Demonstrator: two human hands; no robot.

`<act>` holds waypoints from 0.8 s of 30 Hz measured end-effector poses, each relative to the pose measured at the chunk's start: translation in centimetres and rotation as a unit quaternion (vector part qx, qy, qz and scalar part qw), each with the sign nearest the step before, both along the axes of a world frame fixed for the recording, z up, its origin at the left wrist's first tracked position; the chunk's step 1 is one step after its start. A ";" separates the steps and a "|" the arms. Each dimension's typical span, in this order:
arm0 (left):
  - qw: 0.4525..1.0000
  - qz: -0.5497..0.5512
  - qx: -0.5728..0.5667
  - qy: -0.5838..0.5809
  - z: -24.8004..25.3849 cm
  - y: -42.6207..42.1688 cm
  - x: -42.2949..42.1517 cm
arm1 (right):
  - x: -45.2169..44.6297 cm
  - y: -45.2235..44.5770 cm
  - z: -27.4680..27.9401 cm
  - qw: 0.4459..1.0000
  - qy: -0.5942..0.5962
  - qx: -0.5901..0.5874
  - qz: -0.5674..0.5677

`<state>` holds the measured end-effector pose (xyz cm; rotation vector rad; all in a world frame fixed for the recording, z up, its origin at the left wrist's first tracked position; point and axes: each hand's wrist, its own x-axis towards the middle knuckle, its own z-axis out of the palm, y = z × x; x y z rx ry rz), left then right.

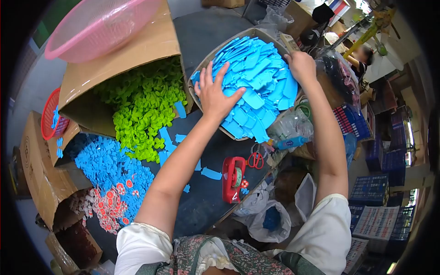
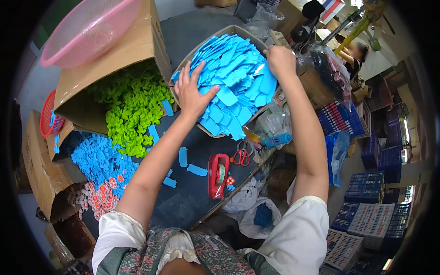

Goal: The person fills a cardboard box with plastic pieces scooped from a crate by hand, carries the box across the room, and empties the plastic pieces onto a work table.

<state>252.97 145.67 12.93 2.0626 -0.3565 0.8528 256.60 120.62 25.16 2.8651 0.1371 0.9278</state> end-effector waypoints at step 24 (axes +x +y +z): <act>0.989 -0.081 0.065 0.101 -27.9 3.7 -4.9 | -12.5 17.0 -10.7 0.994 0.036 -0.061 0.083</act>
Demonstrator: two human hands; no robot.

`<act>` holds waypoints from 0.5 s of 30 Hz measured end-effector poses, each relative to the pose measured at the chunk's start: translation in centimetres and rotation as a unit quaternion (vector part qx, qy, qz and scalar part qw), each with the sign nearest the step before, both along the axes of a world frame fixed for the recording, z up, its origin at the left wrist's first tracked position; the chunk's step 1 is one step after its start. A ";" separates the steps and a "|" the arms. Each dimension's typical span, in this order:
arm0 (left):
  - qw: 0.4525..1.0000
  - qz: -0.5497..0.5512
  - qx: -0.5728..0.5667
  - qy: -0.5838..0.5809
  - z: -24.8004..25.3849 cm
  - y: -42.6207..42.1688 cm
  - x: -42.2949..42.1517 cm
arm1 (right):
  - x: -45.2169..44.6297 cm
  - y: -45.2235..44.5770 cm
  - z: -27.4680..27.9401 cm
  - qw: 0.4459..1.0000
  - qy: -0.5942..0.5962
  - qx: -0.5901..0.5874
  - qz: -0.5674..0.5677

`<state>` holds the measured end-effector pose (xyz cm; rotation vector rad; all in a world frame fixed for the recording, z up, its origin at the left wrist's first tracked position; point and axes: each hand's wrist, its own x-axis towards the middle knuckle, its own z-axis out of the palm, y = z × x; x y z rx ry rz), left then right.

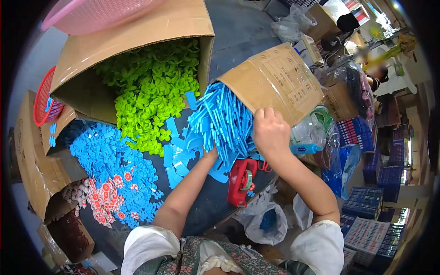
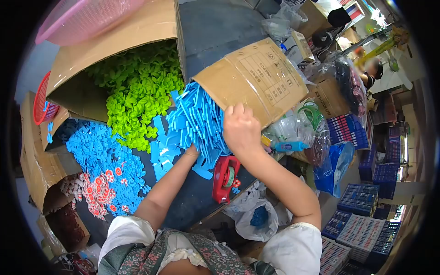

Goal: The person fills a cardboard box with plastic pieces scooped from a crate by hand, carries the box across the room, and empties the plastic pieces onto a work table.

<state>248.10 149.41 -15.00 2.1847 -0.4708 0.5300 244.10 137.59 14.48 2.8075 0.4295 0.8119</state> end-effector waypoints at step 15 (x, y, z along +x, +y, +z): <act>0.877 0.211 -0.392 0.178 3.6 12.2 -4.1 | -0.8 -3.8 1.4 0.959 0.000 0.282 0.011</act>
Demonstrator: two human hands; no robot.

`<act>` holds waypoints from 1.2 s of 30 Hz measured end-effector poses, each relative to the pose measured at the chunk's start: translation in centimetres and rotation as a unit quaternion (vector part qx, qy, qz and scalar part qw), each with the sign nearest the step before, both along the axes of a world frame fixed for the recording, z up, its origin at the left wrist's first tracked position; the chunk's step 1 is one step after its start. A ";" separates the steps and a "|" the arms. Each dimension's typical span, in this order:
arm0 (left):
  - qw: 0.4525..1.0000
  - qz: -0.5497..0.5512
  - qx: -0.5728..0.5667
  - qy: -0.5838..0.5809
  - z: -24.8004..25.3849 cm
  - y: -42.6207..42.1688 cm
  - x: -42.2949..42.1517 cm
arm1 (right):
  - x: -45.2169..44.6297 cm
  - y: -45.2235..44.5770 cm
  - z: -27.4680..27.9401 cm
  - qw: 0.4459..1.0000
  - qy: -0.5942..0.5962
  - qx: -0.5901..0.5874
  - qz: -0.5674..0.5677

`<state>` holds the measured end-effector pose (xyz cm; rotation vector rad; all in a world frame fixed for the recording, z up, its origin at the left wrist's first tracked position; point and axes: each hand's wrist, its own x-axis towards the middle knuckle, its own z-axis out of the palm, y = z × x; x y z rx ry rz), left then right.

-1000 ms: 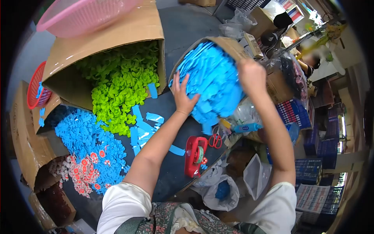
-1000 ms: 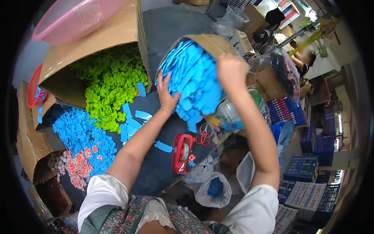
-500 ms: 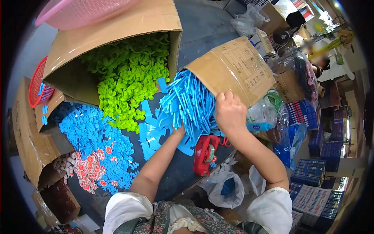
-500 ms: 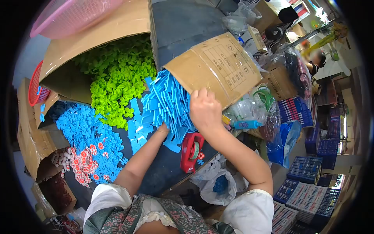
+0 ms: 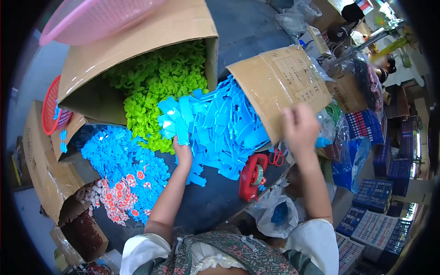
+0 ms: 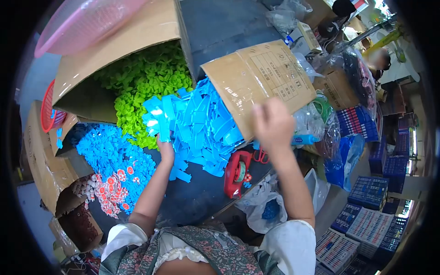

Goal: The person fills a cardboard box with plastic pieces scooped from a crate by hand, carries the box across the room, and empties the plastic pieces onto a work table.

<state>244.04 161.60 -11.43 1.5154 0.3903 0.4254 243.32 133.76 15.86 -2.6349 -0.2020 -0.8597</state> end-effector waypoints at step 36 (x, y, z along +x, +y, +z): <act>0.941 -0.104 -0.283 0.155 6.1 21.9 -28.9 | 41.7 37.3 -5.5 0.945 -0.029 0.152 0.288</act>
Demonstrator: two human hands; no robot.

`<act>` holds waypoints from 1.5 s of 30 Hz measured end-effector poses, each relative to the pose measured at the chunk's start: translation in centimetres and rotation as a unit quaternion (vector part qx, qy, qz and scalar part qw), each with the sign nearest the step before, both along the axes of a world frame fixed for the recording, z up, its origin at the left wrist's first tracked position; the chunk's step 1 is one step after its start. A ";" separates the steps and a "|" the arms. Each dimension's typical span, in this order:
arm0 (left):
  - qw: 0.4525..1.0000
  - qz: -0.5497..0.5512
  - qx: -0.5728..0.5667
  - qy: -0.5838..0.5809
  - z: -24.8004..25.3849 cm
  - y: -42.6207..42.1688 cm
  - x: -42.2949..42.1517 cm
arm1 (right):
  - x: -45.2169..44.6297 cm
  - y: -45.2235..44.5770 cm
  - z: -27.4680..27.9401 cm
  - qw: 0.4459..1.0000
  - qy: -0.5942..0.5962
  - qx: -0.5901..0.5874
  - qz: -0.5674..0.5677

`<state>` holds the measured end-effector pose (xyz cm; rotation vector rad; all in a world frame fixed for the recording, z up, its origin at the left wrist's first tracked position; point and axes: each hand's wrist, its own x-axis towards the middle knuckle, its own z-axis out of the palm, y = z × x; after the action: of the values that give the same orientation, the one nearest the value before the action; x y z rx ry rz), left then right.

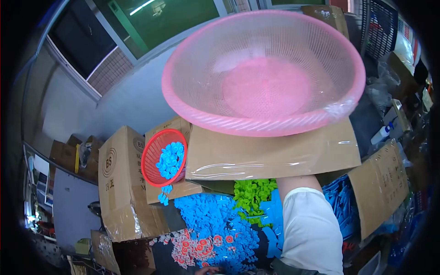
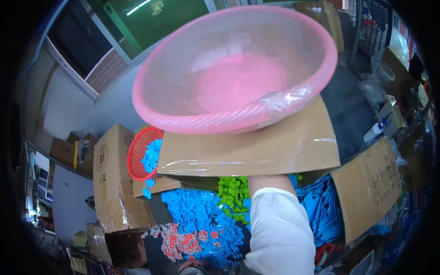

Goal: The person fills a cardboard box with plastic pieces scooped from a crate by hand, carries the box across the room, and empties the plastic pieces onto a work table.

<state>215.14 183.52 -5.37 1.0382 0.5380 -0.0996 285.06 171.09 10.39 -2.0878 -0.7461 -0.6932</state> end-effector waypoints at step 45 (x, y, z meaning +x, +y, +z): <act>0.893 0.047 0.402 -0.197 22.7 3.1 -12.0 | -51.8 -6.0 6.0 0.953 0.018 -0.111 0.283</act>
<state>203.18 186.57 17.33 1.7851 0.2424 0.4554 233.24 165.10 16.42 -1.9265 -1.3777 -0.2579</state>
